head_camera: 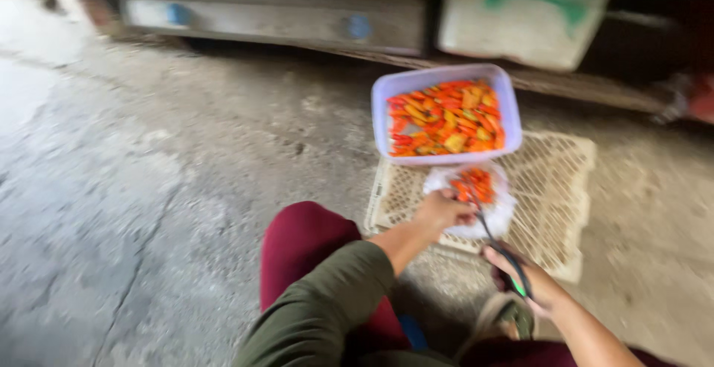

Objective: The person sits on the floor and uses scissors to cut red chilies from a plastic container into small pieces, placing them into a plastic bag. The person handles the chilies one at a time, cutting them repeatedly throughout the clip.

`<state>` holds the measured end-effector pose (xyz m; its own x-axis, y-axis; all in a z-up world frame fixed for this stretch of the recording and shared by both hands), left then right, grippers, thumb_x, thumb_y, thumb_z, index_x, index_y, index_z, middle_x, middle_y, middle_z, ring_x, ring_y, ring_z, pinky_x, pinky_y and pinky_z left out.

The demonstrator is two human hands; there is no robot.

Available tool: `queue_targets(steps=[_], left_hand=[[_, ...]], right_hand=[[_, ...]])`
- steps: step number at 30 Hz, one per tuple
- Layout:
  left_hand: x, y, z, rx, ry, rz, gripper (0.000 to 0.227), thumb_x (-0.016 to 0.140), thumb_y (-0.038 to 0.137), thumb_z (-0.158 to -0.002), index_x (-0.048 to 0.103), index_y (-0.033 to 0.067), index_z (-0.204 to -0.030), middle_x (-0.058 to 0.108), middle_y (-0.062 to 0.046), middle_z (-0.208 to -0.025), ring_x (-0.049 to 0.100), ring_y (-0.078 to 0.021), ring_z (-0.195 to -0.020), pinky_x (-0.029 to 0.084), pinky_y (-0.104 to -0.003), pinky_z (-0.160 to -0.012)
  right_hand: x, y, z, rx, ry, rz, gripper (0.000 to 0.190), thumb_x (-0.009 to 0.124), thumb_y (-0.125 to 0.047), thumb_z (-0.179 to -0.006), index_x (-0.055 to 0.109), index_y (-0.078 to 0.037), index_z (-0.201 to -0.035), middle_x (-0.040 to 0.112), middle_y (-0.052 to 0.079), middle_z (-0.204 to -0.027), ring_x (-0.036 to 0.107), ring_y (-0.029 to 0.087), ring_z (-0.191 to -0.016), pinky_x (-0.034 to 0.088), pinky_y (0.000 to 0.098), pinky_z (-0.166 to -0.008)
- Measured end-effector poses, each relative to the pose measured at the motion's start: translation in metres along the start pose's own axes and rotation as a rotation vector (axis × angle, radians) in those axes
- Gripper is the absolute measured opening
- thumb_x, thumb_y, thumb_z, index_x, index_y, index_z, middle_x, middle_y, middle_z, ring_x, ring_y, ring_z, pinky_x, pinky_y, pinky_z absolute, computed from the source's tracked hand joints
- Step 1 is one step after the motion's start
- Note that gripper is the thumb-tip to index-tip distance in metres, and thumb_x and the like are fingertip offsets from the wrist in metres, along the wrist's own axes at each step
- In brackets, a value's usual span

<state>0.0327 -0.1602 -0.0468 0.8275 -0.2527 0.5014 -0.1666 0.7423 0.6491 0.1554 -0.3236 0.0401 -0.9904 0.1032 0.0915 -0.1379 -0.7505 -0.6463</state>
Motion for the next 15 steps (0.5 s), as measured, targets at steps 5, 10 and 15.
queue_targets(steps=[5, 10, 15], left_hand=[[0.001, -0.008, -0.018, 0.031, 0.024, -0.015, 0.025, 0.078, -0.004, -0.082, 0.062, -0.0110, -0.100, 0.073, -0.022, -0.087, 0.073, -0.0276, -0.068, 0.064, -0.037, -0.060], [0.005, -0.009, -0.020, 0.059, 0.077, -0.008, 0.027, 0.078, -0.007, -0.081, 0.059, -0.0138, -0.099, 0.071, -0.022, -0.085, 0.072, -0.0292, -0.066, 0.064, -0.039, -0.058], [0.002, -0.002, -0.020, 0.048, 0.132, 0.006, 0.033, 0.077, -0.010, -0.084, 0.051, -0.0107, -0.104, 0.070, -0.027, -0.087, 0.072, -0.0326, -0.069, 0.064, -0.041, -0.063]], right_hand=[[-0.016, 0.023, -0.037, 0.035, -0.107, -0.103, 0.048, 0.064, -0.050, -0.091, 0.062, -0.007, -0.112, 0.044, 0.002, -0.064, 0.045, 0.017, -0.053, 0.036, 0.0346, -0.048], [-0.041, 0.035, -0.073, -0.072, 0.108, 0.274, 0.049, 0.064, -0.046, -0.094, 0.068, -0.001, -0.110, 0.048, 0.011, -0.059, 0.047, 0.022, -0.050, 0.034, 0.0369, -0.049], [-0.039, 0.029, -0.083, -0.164, 0.161, 0.344, 0.051, 0.068, -0.047, -0.092, 0.071, 0.000, -0.110, 0.052, 0.013, -0.063, 0.047, 0.023, -0.052, 0.035, 0.0379, -0.051]])
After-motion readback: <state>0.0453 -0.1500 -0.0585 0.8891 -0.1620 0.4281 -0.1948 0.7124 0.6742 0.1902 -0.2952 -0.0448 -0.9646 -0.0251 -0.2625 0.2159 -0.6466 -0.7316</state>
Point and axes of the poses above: each hand's wrist, its own z-axis away from the middle knuckle, its own x-axis out of the palm, y = z × x, the point moved 5 cm from there along -z, towards the middle knuckle
